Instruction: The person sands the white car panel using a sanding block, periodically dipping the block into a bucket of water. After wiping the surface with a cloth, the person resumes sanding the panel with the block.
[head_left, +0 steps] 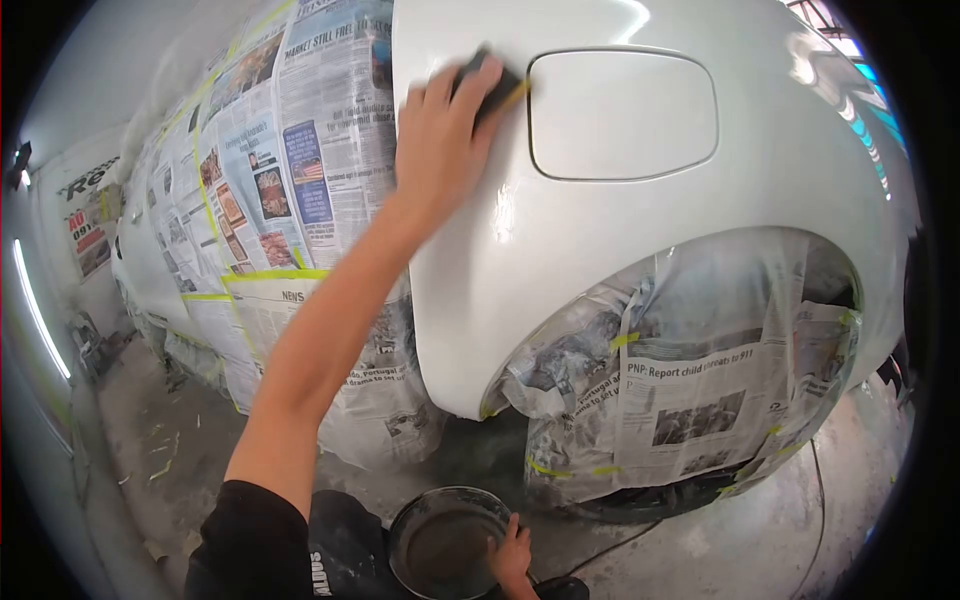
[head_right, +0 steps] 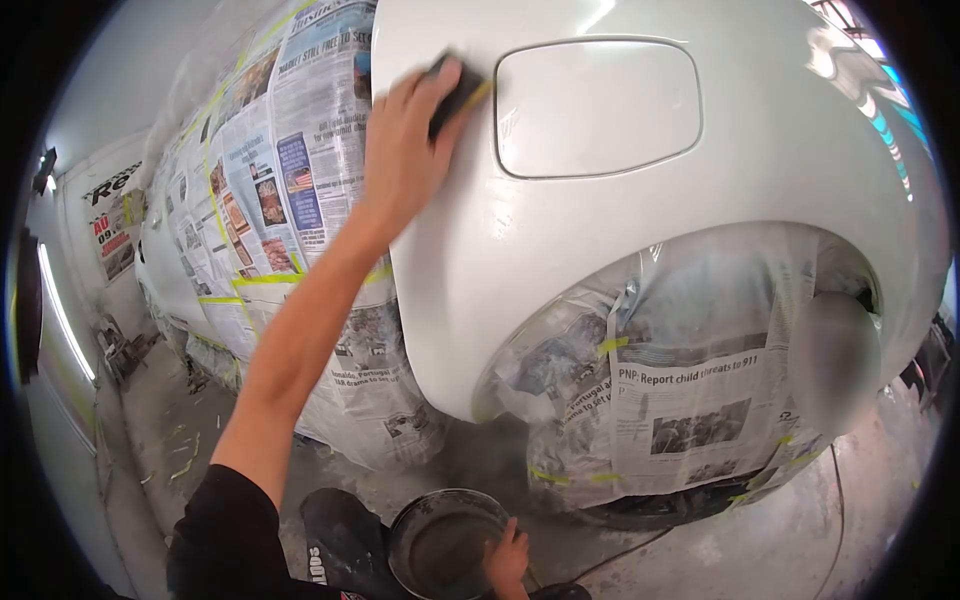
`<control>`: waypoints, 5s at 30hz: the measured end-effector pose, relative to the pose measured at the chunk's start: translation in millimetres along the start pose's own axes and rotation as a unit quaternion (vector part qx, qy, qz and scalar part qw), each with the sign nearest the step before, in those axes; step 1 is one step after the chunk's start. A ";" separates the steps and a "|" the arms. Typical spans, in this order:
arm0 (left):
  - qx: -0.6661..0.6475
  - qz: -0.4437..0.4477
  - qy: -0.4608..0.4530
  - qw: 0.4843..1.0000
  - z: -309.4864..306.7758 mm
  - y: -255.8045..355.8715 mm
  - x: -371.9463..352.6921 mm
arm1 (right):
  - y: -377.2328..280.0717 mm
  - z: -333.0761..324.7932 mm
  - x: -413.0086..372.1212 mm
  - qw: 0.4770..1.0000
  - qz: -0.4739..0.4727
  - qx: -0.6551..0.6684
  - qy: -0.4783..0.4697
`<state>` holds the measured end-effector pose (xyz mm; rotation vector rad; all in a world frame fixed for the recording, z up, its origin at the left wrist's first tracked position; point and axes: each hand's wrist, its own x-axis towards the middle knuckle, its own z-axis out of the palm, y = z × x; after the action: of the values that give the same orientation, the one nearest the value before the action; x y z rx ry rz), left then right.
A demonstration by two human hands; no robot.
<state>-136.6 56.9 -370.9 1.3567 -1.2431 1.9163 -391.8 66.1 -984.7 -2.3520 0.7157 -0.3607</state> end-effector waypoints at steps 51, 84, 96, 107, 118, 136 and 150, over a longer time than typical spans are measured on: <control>-0.020 -0.095 -0.041 0.994 -34.0 50.8 -105.8 | 1.5 -0.6 2.9 0.997 -0.009 0.071 0.023; 0.023 -0.043 0.031 0.998 -29.9 -22.1 -80.8 | -2.3 -4.4 6.6 0.998 -0.017 0.053 0.023; -0.006 0.038 0.004 0.999 -7.5 -39.0 1.6 | 9.6 5.7 6.1 1.000 -0.003 0.028 0.009; -0.030 0.065 -0.007 0.997 22.2 -30.3 61.9 | 14.3 11.4 7.1 0.999 -0.012 0.039 0.017; -0.032 0.078 -0.008 0.996 17.1 -23.8 58.8 | 10.0 4.0 4.3 0.999 0.014 0.030 -0.008; 0.013 0.074 -0.023 0.997 20.3 -70.1 86.6 | 13.7 12.5 8.3 0.998 -0.005 0.046 0.030; 0.018 -0.056 -0.022 0.998 4.7 -62.3 88.2 | 9.5 4.6 8.2 0.998 0.005 0.062 0.025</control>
<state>-120.0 72.1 -265.2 1.4624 -1.1316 1.8494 -386.9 57.6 -993.8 -2.2278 0.7083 -0.4487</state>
